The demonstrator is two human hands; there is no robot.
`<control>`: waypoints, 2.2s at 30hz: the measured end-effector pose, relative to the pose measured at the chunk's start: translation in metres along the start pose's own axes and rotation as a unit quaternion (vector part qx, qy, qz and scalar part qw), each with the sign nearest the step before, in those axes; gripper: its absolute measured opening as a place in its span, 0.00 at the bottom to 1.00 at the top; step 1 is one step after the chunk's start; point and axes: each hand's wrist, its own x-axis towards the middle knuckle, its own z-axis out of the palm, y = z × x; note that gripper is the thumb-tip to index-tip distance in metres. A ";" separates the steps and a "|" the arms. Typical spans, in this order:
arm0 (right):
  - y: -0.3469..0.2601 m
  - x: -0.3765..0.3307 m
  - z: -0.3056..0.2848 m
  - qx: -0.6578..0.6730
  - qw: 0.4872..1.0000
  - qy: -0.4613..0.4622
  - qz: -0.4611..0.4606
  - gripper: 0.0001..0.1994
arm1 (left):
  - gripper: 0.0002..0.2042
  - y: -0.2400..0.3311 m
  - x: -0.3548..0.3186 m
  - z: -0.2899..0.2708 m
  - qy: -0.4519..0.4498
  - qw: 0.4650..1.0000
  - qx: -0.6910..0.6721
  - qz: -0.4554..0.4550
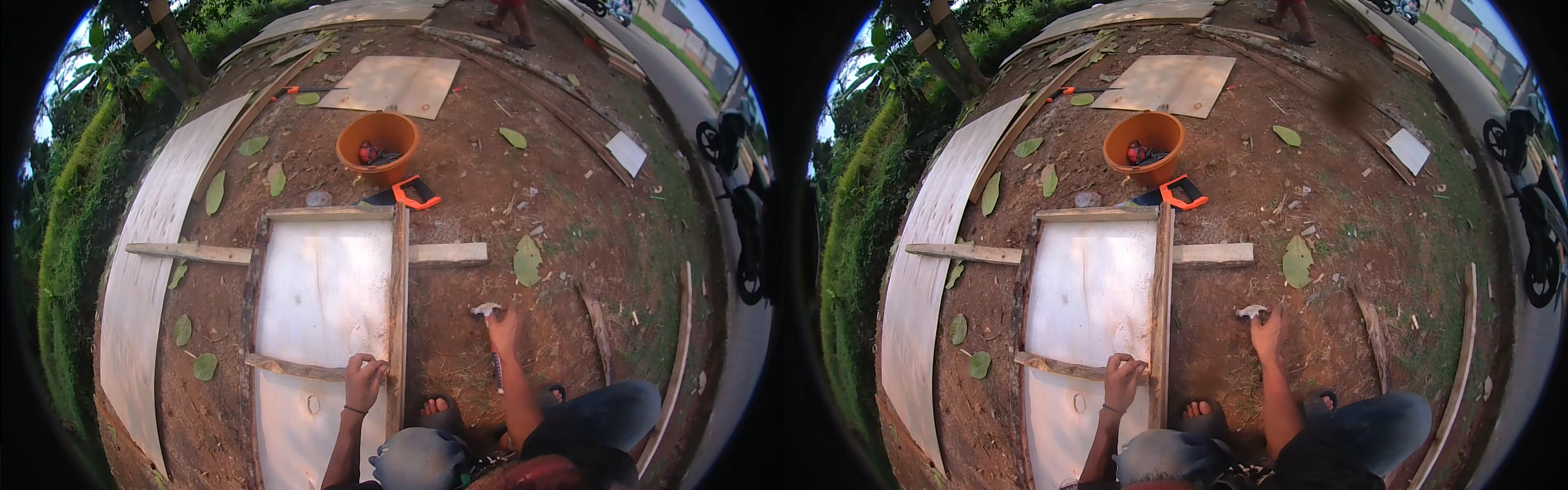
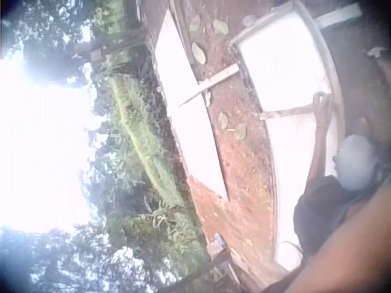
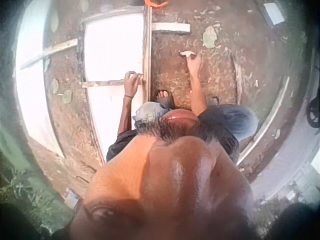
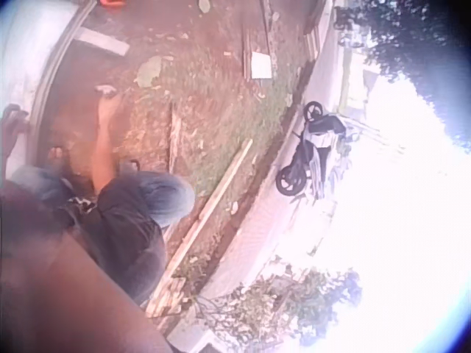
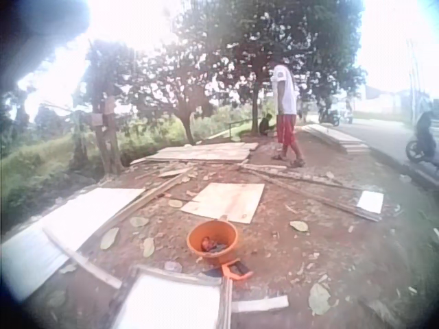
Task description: The person assembles a wooden frame on a white board outdoors. They use a hammer to drive nails into the frame, a hand saw to cut a wooden piece, and a utility knife to trim edges. The person repeatedly positions and secures wooden pieces to the frame.
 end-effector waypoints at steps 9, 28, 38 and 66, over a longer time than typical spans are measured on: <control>0.031 -0.069 -0.025 -0.062 0.988 -0.122 0.065 0.20 | 0.08 0.006 0.020 0.081 -0.305 0.891 0.122 0.314; 0.009 -0.100 -0.039 0.419 0.771 -0.285 0.386 0.09 | 0.15 0.024 0.112 0.114 -0.729 0.620 0.279 0.081; -0.044 -0.127 -0.075 0.405 0.741 -0.246 0.476 0.08 | 0.14 0.013 0.103 0.099 -0.644 0.706 0.255 0.149; -0.102 -0.205 -0.094 0.430 0.661 -0.207 0.579 0.10 | 0.13 0.006 0.108 0.090 -0.629 0.722 0.195 0.213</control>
